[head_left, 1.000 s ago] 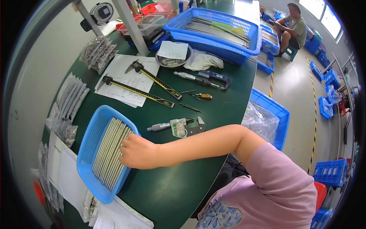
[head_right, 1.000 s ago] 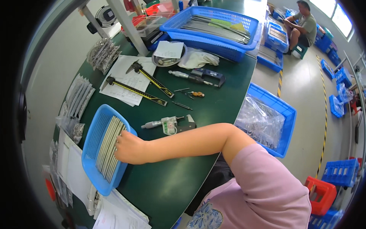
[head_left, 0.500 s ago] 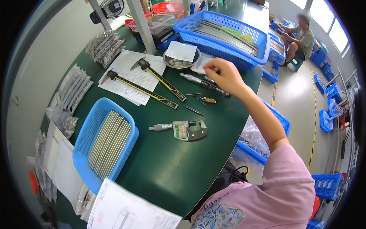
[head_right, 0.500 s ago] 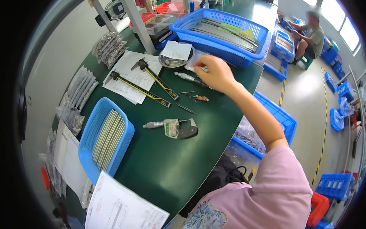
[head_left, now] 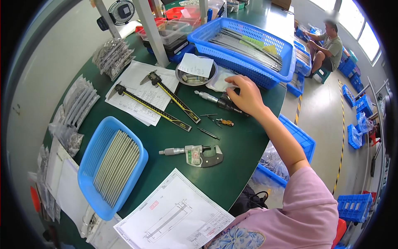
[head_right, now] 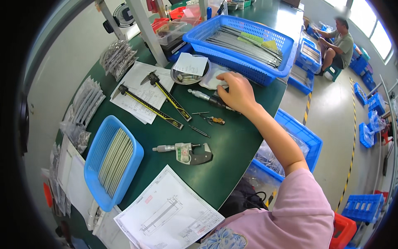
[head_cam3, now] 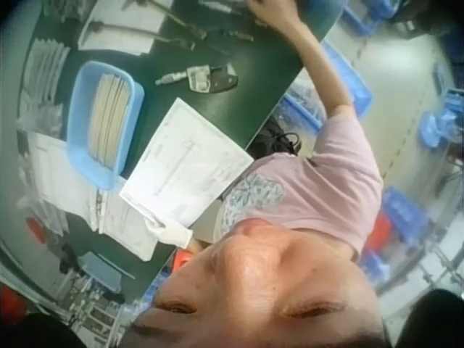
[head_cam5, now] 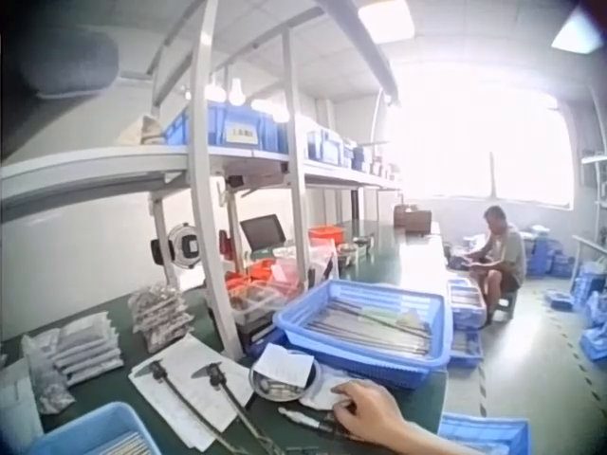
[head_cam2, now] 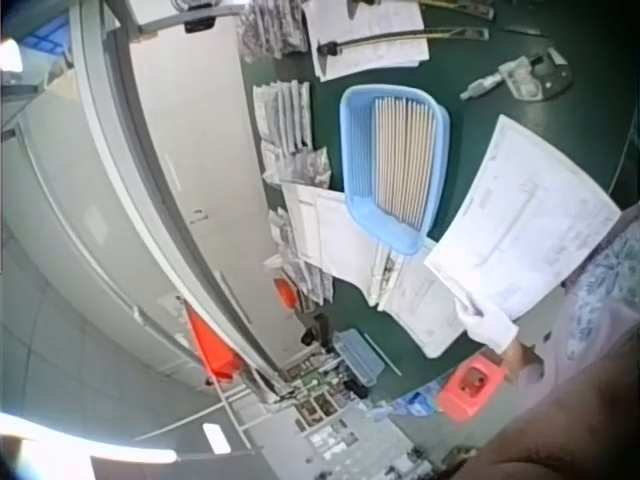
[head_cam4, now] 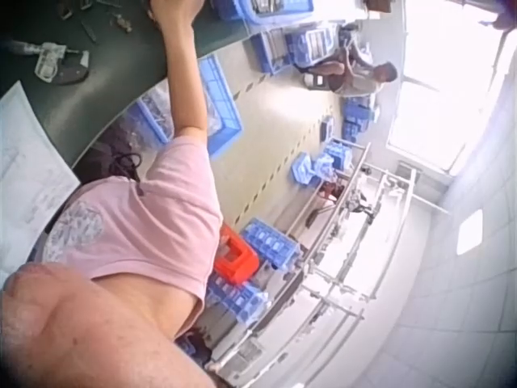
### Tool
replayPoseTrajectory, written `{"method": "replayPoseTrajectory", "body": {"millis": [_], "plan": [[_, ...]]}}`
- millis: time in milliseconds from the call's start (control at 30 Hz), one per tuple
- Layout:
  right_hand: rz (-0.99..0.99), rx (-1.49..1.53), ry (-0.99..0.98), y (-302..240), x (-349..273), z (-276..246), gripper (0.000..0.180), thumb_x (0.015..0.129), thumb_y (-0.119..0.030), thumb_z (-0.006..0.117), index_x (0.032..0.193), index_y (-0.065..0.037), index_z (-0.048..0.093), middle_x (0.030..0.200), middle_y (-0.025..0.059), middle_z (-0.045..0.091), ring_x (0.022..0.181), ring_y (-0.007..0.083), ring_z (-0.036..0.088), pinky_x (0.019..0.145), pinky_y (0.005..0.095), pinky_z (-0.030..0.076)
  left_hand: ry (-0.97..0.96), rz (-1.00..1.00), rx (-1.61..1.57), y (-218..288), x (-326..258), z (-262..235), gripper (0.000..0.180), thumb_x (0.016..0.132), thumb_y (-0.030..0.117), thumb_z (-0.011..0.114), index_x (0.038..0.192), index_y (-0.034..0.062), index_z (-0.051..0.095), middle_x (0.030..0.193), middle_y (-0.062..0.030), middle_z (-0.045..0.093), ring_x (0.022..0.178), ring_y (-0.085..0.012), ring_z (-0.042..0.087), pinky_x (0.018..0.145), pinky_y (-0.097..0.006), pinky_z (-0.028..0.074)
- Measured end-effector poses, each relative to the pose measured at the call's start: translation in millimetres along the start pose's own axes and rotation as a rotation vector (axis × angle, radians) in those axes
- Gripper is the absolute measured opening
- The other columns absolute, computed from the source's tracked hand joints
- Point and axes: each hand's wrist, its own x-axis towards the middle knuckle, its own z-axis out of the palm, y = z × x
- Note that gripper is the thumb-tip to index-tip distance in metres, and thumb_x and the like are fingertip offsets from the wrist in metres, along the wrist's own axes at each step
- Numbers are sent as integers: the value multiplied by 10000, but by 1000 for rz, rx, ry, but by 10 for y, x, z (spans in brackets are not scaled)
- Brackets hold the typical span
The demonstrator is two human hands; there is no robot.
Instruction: The recorder uses precision measurement tools to check metal rods and records the data on a technical drawing sheet.
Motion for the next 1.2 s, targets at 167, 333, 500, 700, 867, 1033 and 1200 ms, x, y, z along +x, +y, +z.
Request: {"method": "replayPoseTrajectory", "body": {"millis": [167, 333, 500, 700, 867, 1033, 1200], "plan": [[-35, -43, -36, -37, 362, 99, 287, 778, -153, 590, 1041, -39, 604, 1003, 152, 629, 976, 334, 575, 822, 423, 466, -104, -63, 78, 286, -42, -125, 493, 872, 218, 655, 1274, -18, 493, 1185, -228, 586, 1058, -324, 594, 893, -380, 479], [-168, -110, -13, 27, 750, 361, 318, 752, -82, 542, 1061, -28, 595, 1030, 168, 628, 1006, 345, 560, 846, 420, 458, -89, -45, -62, 70, -127, -109, 495, 858, 187, 677, 1272, -15, 495, 1179, -223, 585, 1043, -310, 596, 879, -374, 483], [-87, -270, -200, -32, 946, 469, 442, 736, -113, 596, 1161, -12, 534, 1077, 201, 599, 1080, 356, 522, 909, 425, 420, 68, -51, -285, -271, -255, -40, 312, 886, 127, 634, 1145, -25, 552, 1060, -183, 594, 954, -292, 582, 857, -380, 478], [-85, -434, -104, -89, 991, 586, 353, 727, -105, 597, 1075, -49, 583, 1056, 151, 608, 1052, 317, 552, 857, 421, 439, 143, -93, -274, -178, -241, 32, 235, 901, 71, 591, 1111, -32, 560, 1084, -181, 586, 963, -280, 572, 860, -378, 473], [-101, -154, -69, -207, 1020, 302, 288, 754, -109, 588, 1039, -82, 611, 990, 129, 620, 886, 319, 610, 747, 411, 487, 210, -22, -296, -362, -216, 163, 243, 901, 66, 588, 1124, -27, 560, 1082, -178, 593, 955, -279, 578, 852, -377, 478], [-195, -195, 228, -445, 941, -134, 136, 752, -79, 589, 883, -85, 624, 830, 72, 597, 727, 272, 607, 616, 379, 482, 218, 4, -220, -261, -203, 199, 268, 894, 83, 609, 1137, -19, 560, 1047, -175, 614, 948, -279, 596, 849, -378, 491], [-585, -359, 215, -90, 546, -280, 196, 631, -27, 621, 790, -142, 615, 693, 36, 504, 598, 229, 559, 531, 345, 440, 88, -39, -195, -166, -143, 124, 317, 872, 118, 647, 1143, -20, 556, 1073, -195, 618, 958, -306, 613, 859, -397, 504]]}}
